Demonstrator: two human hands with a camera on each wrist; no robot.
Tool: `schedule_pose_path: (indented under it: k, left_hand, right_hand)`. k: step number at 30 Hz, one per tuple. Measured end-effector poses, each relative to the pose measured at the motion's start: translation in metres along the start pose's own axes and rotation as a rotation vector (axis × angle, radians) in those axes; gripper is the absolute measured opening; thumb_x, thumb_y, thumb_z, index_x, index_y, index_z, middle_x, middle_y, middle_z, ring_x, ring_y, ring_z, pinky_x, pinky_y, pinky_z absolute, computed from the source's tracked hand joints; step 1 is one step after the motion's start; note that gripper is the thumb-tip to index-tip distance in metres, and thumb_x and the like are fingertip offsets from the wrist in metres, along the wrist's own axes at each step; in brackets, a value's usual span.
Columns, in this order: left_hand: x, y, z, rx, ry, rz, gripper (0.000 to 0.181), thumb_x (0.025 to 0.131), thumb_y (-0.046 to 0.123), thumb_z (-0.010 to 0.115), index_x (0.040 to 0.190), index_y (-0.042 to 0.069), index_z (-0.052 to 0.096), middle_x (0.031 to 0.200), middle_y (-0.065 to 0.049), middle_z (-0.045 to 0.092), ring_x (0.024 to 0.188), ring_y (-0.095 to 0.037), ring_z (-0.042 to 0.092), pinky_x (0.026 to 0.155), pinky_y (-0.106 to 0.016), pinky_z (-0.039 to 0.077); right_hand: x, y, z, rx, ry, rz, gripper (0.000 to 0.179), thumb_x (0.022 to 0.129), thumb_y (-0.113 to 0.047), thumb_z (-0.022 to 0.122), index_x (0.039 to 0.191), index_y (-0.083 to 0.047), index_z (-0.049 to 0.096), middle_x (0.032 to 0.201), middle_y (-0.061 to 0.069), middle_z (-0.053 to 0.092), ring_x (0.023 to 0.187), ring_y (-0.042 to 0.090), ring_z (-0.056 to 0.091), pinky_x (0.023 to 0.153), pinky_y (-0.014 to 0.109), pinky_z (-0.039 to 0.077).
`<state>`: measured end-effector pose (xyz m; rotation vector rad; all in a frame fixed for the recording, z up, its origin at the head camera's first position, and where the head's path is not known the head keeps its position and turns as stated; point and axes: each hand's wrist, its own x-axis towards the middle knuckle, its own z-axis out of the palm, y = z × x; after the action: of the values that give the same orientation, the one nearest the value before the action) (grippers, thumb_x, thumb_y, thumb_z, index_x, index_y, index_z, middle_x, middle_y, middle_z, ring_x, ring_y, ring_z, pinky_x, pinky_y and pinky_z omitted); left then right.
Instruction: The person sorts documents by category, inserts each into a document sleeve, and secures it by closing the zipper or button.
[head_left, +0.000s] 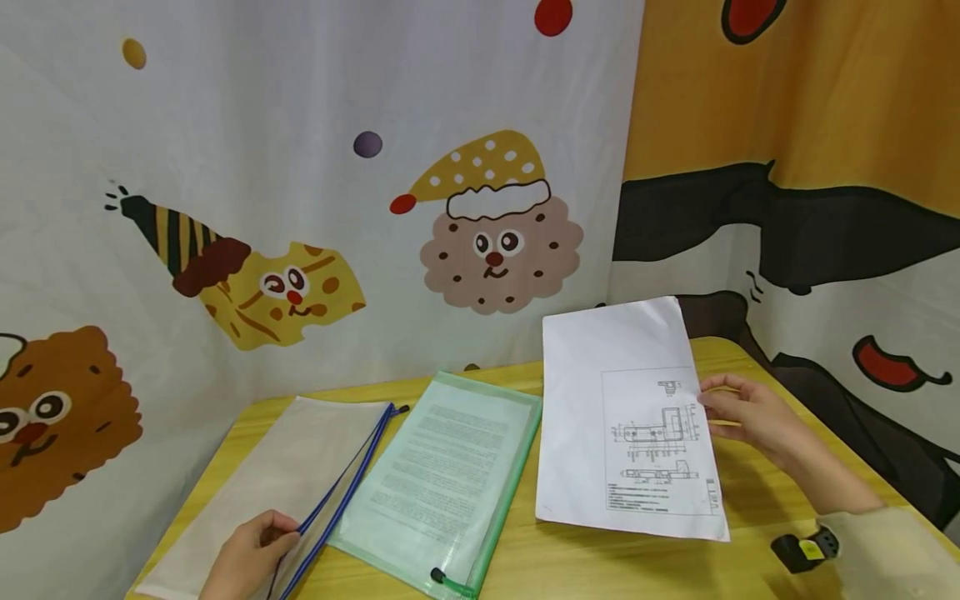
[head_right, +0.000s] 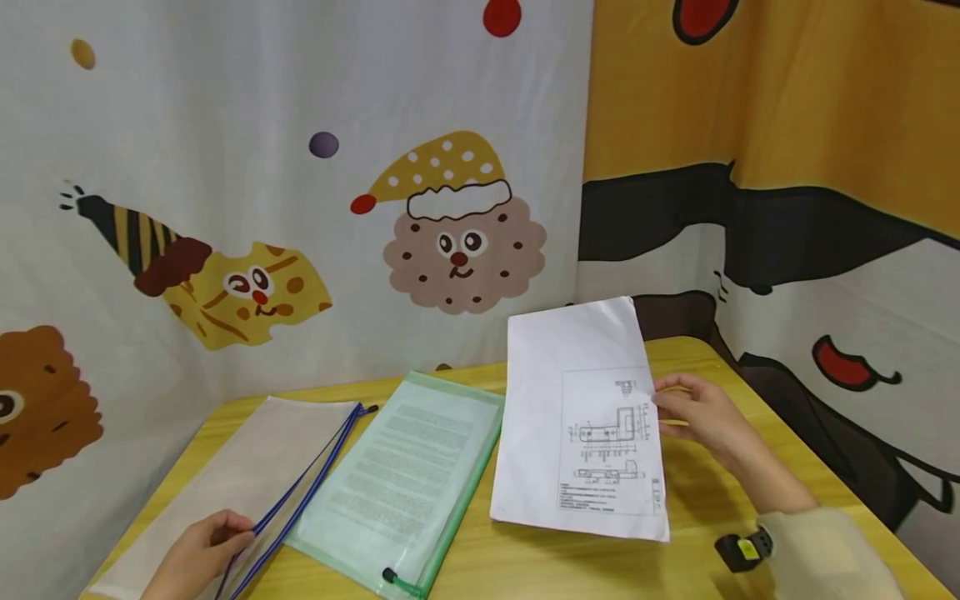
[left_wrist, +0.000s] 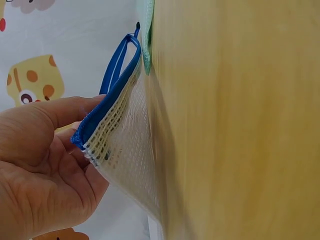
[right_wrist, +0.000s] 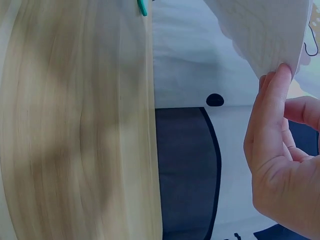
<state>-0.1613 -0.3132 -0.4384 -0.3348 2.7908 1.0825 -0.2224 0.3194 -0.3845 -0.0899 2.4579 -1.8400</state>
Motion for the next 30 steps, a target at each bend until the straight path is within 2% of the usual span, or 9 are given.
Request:
schedule_pose_path:
  k: [12, 19, 30]
  left_hand:
    - [0.003, 0.0, 0.002, 0.021, 0.013, 0.018, 0.011, 0.089, 0.012, 0.062, 0.093, 0.002, 0.063, 0.085, -0.001, 0.064, 0.075, -0.013, 0.059, 0.063, -0.029, 0.047]
    - [0.002, 0.001, 0.004, 0.019, 0.023, 0.028, 0.006, 0.088, 0.007, 0.061, 0.092, 0.002, 0.063, 0.084, -0.001, 0.065, 0.073, -0.014, 0.058, 0.064, -0.029, 0.047]
    - [0.002, 0.005, 0.003, -0.002, 0.006, 0.004, 0.007, 0.089, 0.007, 0.059, 0.092, 0.002, 0.062, 0.083, -0.002, 0.064, 0.073, -0.014, 0.057, 0.063, -0.029, 0.046]
  right_hand:
    - [0.004, 0.002, 0.01, 0.068, -0.034, 0.008, 0.027, 0.096, -0.024, 0.055, 0.111, -0.003, 0.048, 0.097, -0.002, 0.062, 0.083, 0.016, 0.064, 0.073, 0.029, 0.057]
    - [0.007, 0.002, 0.019, 0.086, -0.056, 0.003, 0.028, 0.096, -0.022, 0.054, 0.112, -0.001, 0.047, 0.099, -0.001, 0.062, 0.084, 0.016, 0.064, 0.074, 0.029, 0.057]
    - [0.011, 0.002, 0.031, 0.116, -0.075, 0.02, 0.026, 0.096, -0.021, 0.055, 0.111, -0.002, 0.048, 0.097, 0.001, 0.063, 0.082, 0.016, 0.065, 0.07, 0.027, 0.056]
